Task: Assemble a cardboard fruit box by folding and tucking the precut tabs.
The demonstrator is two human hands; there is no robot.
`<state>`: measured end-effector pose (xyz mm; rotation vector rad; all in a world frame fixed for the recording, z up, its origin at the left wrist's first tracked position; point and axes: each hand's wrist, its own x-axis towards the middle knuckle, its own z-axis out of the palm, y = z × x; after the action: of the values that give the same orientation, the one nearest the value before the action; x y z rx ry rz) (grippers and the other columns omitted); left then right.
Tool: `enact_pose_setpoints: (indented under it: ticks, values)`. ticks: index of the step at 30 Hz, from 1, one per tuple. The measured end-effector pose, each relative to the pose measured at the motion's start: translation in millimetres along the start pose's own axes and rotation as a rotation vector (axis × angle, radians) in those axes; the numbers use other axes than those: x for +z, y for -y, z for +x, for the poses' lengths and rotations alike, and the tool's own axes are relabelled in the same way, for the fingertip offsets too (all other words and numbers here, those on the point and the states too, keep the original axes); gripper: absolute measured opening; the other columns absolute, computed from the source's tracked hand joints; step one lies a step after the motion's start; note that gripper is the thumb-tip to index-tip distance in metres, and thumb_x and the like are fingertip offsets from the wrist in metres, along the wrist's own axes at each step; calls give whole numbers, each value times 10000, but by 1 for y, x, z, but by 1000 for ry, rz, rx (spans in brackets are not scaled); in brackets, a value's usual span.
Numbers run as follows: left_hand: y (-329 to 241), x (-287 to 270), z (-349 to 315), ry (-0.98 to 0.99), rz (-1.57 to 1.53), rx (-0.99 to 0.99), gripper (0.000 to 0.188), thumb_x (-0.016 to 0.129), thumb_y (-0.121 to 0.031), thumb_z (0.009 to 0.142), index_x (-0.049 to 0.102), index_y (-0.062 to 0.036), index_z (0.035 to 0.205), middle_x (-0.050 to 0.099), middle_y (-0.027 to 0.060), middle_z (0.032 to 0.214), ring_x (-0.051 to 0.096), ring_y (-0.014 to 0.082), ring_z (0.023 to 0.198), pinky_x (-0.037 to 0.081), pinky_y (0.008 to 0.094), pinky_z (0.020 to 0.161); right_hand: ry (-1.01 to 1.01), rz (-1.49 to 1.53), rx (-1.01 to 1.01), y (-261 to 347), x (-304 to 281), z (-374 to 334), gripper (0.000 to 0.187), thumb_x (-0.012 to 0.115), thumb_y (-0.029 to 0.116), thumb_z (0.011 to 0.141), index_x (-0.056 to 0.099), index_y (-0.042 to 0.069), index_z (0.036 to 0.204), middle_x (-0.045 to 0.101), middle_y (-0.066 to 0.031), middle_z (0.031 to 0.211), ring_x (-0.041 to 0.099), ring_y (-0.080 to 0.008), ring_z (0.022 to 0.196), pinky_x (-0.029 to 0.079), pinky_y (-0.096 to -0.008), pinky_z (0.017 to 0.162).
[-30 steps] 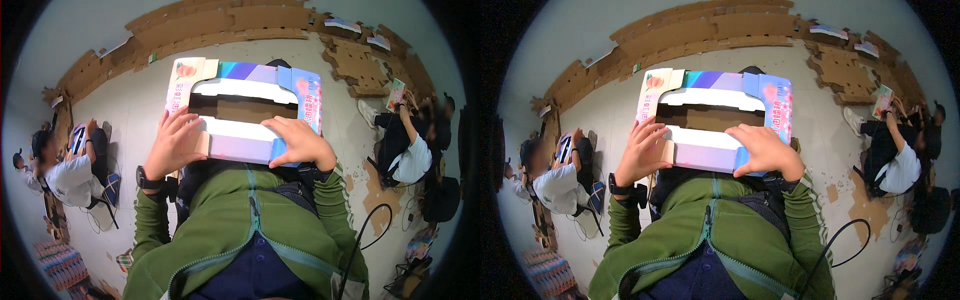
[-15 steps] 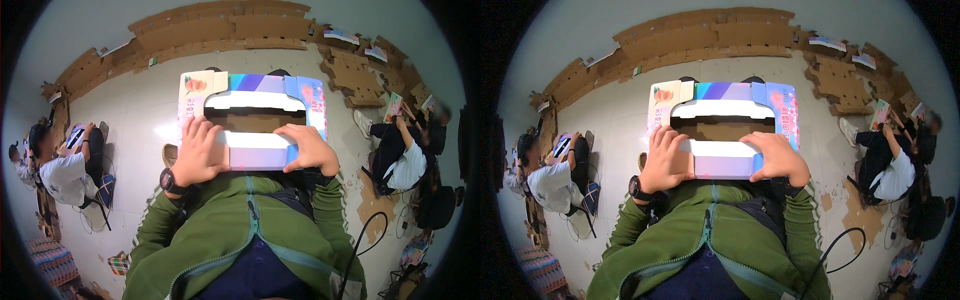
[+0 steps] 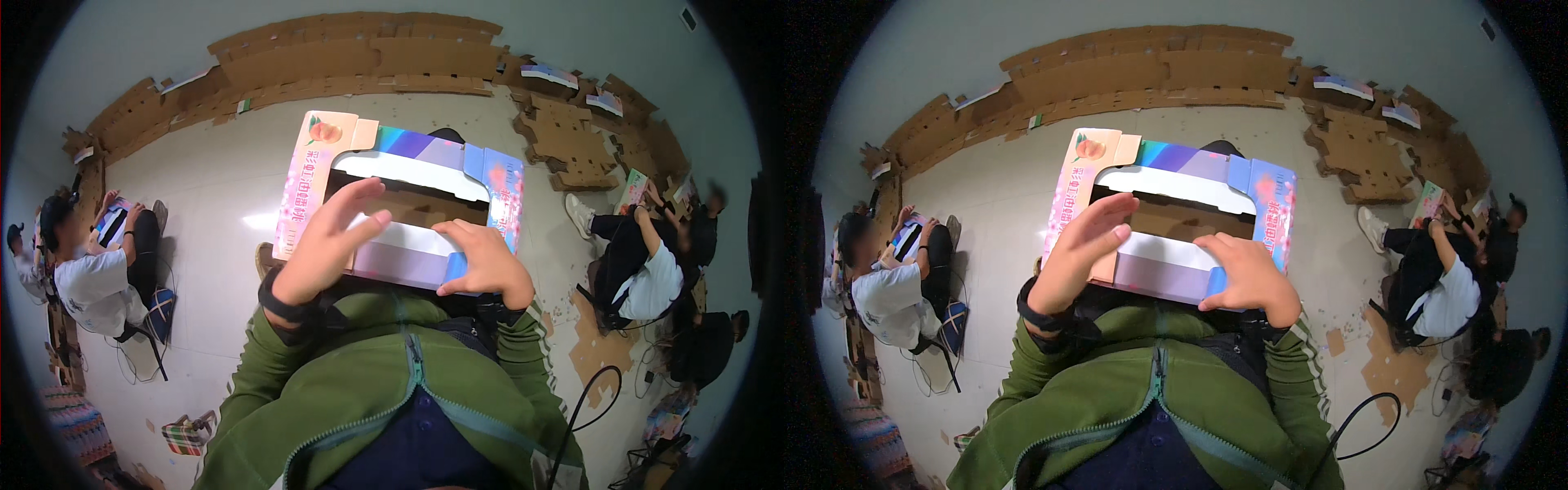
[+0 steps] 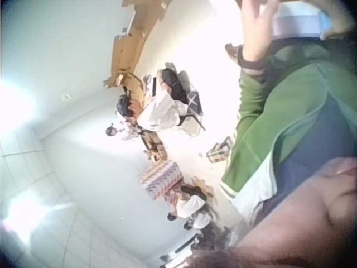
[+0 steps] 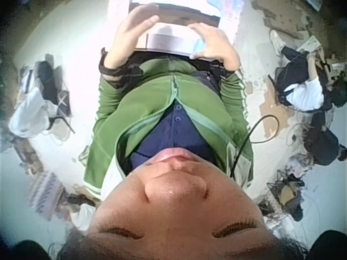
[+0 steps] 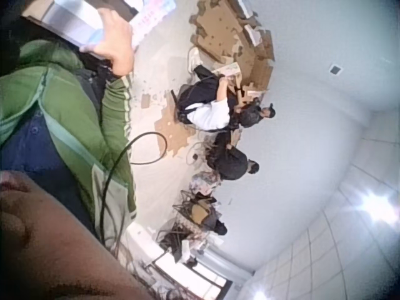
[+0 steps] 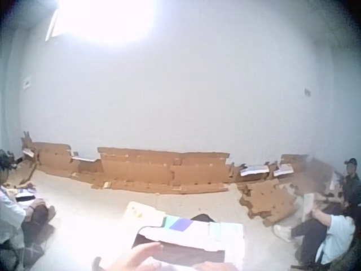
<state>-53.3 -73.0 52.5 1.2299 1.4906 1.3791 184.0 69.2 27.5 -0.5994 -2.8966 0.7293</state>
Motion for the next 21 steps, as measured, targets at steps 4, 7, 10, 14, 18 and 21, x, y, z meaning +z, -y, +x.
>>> enact_pose_setpoints:
  ticks: [4, 7, 10, 14, 18, 21]
  values:
    - [22, -5, 29, -3, -1219, -380, 611, 507, -129, 926, 289, 198, 1393, 351, 322, 1462, 347, 399, 1400, 316, 465, 1170, -34, -6, -28, 0, 3, -1, 884, 894, 430, 502, 557, 97, 1247, 611, -119, 1050, 616, -365, 977, 485, -449, 806]
    - [35, -6, 42, -98, -1429, -428, 670, 536, -140, 883, 257, 194, 1392, 291, 320, 1485, 308, 420, 1412, 307, 500, 1169, -50, -8, -9, 0, 3, 0, 894, 894, 436, 496, 556, 104, 1254, 610, -119, 1048, 617, -367, 972, 484, -452, 800]
    - [42, 4, 52, -253, -1439, -366, 668, 560, -140, 853, 283, 175, 1372, 307, 298, 1471, 306, 424, 1407, 288, 516, 1175, -9, 12, 24, 2, 2, 1, 914, 896, 434, 491, 556, 116, 1277, 610, -119, 1054, 618, -366, 972, 485, -450, 801]
    - [45, 20, 53, -358, -1402, -273, 533, 564, -134, 857, 384, 106, 1297, 396, 251, 1409, 355, 398, 1365, 267, 504, 1181, 21, 16, 45, 1, 0, 1, 943, 900, 425, 489, 554, 127, 1314, 610, -122, 1047, 620, -363, 966, 485, -448, 803]
    - [51, 19, 57, -396, -1412, -200, 566, 566, -142, 862, 373, 99, 1336, 374, 244, 1454, 330, 396, 1398, 226, 510, 1201, 17, -6, 66, 1, 2, 0, 947, 897, 432, 493, 558, 120, 1320, 608, -126, 1028, 618, -363, 953, 486, -445, 802]
    - [57, 14, 70, -405, -1463, -199, 495, 593, -131, 866, 438, 41, 1304, 465, 189, 1388, 412, 357, 1335, 262, 487, 1180, -8, -27, 75, 4, 5, 0, 922, 903, 427, 493, 567, 117, 1293, 610, -109, 1007, 618, -349, 919, 485, -431, 784]
